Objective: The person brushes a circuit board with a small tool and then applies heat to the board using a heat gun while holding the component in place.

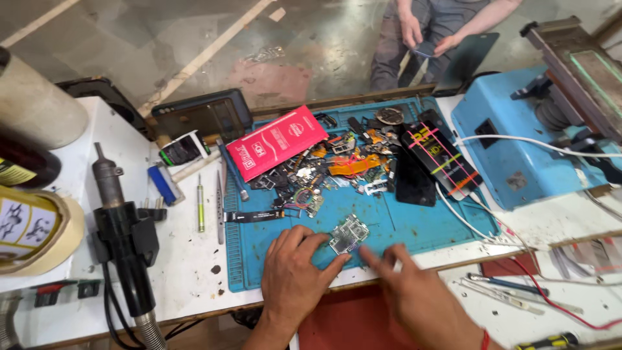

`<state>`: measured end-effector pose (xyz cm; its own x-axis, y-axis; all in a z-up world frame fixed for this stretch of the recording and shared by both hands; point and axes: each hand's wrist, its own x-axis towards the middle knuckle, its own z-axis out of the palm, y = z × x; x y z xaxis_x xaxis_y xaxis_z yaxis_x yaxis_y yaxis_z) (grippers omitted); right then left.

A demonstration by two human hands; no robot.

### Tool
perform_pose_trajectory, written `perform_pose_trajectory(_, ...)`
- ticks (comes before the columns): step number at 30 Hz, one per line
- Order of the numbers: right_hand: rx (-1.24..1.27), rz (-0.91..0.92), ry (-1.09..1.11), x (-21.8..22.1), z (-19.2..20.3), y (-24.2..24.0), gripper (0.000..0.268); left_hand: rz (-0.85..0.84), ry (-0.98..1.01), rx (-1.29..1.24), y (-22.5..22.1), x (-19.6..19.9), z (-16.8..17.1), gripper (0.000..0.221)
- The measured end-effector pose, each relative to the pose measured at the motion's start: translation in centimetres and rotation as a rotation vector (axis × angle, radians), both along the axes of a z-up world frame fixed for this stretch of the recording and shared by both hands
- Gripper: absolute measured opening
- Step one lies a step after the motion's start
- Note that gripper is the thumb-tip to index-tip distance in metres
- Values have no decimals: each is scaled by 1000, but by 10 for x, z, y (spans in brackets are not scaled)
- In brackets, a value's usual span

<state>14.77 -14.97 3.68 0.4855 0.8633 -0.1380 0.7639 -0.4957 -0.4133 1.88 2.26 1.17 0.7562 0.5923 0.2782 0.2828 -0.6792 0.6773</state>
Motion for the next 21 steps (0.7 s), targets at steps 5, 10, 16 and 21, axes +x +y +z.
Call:
perform_pose_trajectory(5, -131, -109, -71, 18, 3, 8, 70, 6, 5, -3, -1, -1, 2, 39)
perform_pose_trajectory(10, -120, -44, -7, 13, 2, 1, 67, -6, -7, 17, 1, 1, 1, 36)
perform_pose_trajectory(16, 32, 13, -48, 14, -6, -3, 66, -80, 18, 19, 6, -1, -2, 31)
perform_pose_trajectory(21, -78, 47, 46, -1, 1, 4, 66, -54, -7, 4, 6, 0, -1, 32)
